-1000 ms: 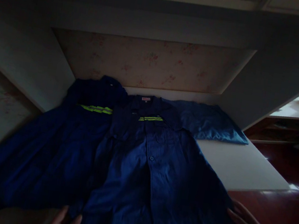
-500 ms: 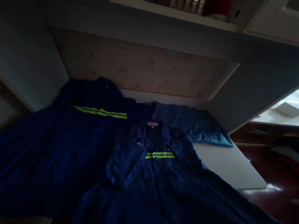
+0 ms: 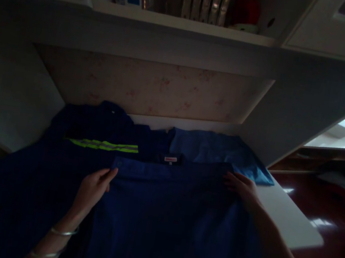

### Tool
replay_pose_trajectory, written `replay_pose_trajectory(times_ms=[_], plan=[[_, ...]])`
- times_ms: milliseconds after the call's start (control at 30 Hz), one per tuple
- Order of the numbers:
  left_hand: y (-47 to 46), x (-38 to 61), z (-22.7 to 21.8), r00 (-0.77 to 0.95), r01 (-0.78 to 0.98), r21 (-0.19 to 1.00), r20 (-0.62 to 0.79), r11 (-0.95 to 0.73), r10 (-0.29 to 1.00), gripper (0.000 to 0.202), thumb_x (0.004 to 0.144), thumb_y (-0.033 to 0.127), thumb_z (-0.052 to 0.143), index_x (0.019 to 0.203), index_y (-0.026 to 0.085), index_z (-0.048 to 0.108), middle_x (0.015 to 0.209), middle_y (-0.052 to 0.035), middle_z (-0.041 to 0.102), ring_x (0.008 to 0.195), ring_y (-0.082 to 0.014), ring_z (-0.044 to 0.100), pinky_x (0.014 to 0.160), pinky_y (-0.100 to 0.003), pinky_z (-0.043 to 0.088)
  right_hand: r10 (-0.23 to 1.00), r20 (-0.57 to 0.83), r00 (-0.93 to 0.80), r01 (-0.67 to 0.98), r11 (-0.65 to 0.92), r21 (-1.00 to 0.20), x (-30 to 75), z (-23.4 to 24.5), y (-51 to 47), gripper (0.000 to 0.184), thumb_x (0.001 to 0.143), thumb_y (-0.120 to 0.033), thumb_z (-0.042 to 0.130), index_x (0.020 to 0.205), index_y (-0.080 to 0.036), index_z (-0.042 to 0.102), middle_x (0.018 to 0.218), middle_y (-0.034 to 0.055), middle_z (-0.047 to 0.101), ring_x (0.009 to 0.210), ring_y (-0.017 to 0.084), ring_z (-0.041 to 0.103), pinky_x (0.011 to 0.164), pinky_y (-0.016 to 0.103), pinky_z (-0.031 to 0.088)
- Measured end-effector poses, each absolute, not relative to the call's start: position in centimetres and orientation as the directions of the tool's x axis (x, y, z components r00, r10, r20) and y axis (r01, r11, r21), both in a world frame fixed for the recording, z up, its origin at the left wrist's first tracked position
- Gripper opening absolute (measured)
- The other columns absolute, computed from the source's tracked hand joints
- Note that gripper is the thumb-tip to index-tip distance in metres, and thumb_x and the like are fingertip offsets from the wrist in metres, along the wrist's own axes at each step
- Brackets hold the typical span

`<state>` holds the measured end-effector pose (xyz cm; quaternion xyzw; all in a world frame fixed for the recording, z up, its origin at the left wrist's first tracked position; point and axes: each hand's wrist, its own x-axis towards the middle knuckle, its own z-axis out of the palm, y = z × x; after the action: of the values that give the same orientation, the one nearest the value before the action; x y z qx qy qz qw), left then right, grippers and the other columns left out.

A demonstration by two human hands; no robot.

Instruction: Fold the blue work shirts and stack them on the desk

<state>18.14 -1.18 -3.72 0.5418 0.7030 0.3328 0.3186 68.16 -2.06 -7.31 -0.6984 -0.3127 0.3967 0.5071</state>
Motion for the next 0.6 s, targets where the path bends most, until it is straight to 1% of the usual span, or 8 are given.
replay_pose_trajectory(times_ms=[67,100,167,233,333,433,500,600], plan=[[2.2,18.1,-4.0,-0.214,0.646,0.746,-0.024,0.161,0.976,0.053,0.081,0.071,0.05,0.069,0.021,0.064,0.045,0.0047,0.048,0.048,-0.0148,0.05,0.052,-0.026,0.036,0.845,-0.133,0.518,0.31,-0.33,-0.892,68.3,-7.3,2.8,0.038,0.071,-0.054,0.072,0.085,-0.018,0.071,0.079,0.0078,0.075,0.064,0.021,0.067,0.054,0.029,0.052],[3.5,18.0,-4.3,-0.217,0.674,0.721,-0.017,0.162,0.976,0.054,0.082,0.071,0.048,0.073,0.021,0.066,0.046,0.0042,0.05,0.05,-0.0157,0.052,0.053,-0.026,0.036,0.845,-0.082,0.529,0.429,-0.35,-0.833,68.3,-7.4,4.7,0.041,0.074,-0.057,0.068,0.086,-0.018,0.073,0.08,0.0082,0.075,0.068,0.022,0.068,0.057,0.031,0.053],[5.3,17.7,-4.9,-0.218,0.705,0.685,-0.038,0.184,0.975,0.057,0.083,0.071,0.044,0.079,0.02,0.068,0.05,0.0024,0.054,0.055,-0.0178,0.056,0.056,-0.026,0.038,0.846,-0.013,0.533,0.6,-0.389,-0.699,68.4,-7.8,7.4,0.046,0.078,-0.059,0.063,0.093,-0.018,0.075,0.091,0.0102,0.076,0.086,0.028,0.07,0.07,0.035,0.054],[5.9,17.2,-5.6,-0.218,0.719,0.662,-0.074,0.211,0.973,0.058,0.084,0.07,0.044,0.089,0.019,0.07,0.058,-0.0007,0.062,0.063,-0.0206,0.062,0.06,-0.027,0.042,0.858,-0.002,0.514,0.684,-0.411,-0.603,68.3,-8.4,8.4,0.049,0.081,-0.058,0.059,0.103,-0.018,0.075,0.104,0.0117,0.075,0.101,0.031,0.068,0.081,0.037,0.052],[4.1,15.9,-6.4,-0.218,0.737,0.626,-0.135,0.254,0.966,0.063,0.081,0.07,0.049,0.11,0.017,0.068,0.082,-0.0072,0.072,0.081,-0.0262,0.068,0.07,-0.031,0.048,0.877,-0.041,0.479,0.728,-0.423,-0.539,68.8,-9.8,6.8,0.052,0.085,-0.059,0.052,0.114,-0.021,0.072,0.102,0.0104,0.075,0.098,0.03,0.068,0.081,0.037,0.051],[-0.7,14.3,-7.2,-0.207,0.661,0.657,-0.305,0.363,0.93,0.076,0.074,0.073,0.055,0.125,0.017,0.059,0.106,-0.0128,0.072,0.092,-0.0296,0.07,0.073,-0.035,0.054,0.89,-0.07,0.451,0.736,-0.415,-0.534,70.1,-11.6,2.1,0.052,0.083,-0.062,0.052,0.114,-0.023,0.069,0.099,0.0089,0.075,0.09,0.028,0.069,0.077,0.037,0.053],[-4.6,13.4,-7.9,-0.194,0.513,0.709,-0.453,0.483,0.87,0.078,0.072,0.073,0.058,0.126,0.017,0.057,0.119,-0.0156,0.069,0.101,-0.0311,0.07,0.073,-0.036,0.058,0.871,-0.144,0.469,0.665,-0.455,-0.592,71.1,-12.3,-1.6,0.051,0.08,-0.063,0.054,0.109,-0.024,0.069,0.1,0.0086,0.075,0.087,0.027,0.07,0.076,0.037,0.055],[-9.3,13.3,-8.5,-0.208,0.375,0.722,-0.546,0.582,0.812,0.07,0.071,0.07,0.061,0.12,0.02,0.062,0.127,-0.0146,0.067,0.117,-0.0321,0.064,0.086,-0.038,0.059,0.812,-0.303,0.499,0.461,-0.544,-0.7,71.5,-11.5,-5.7,0.051,0.078,-0.064,0.057,0.108,-0.025,0.069,0.106,0.0088,0.075,0.098,0.028,0.07,0.082,0.037,0.056]])
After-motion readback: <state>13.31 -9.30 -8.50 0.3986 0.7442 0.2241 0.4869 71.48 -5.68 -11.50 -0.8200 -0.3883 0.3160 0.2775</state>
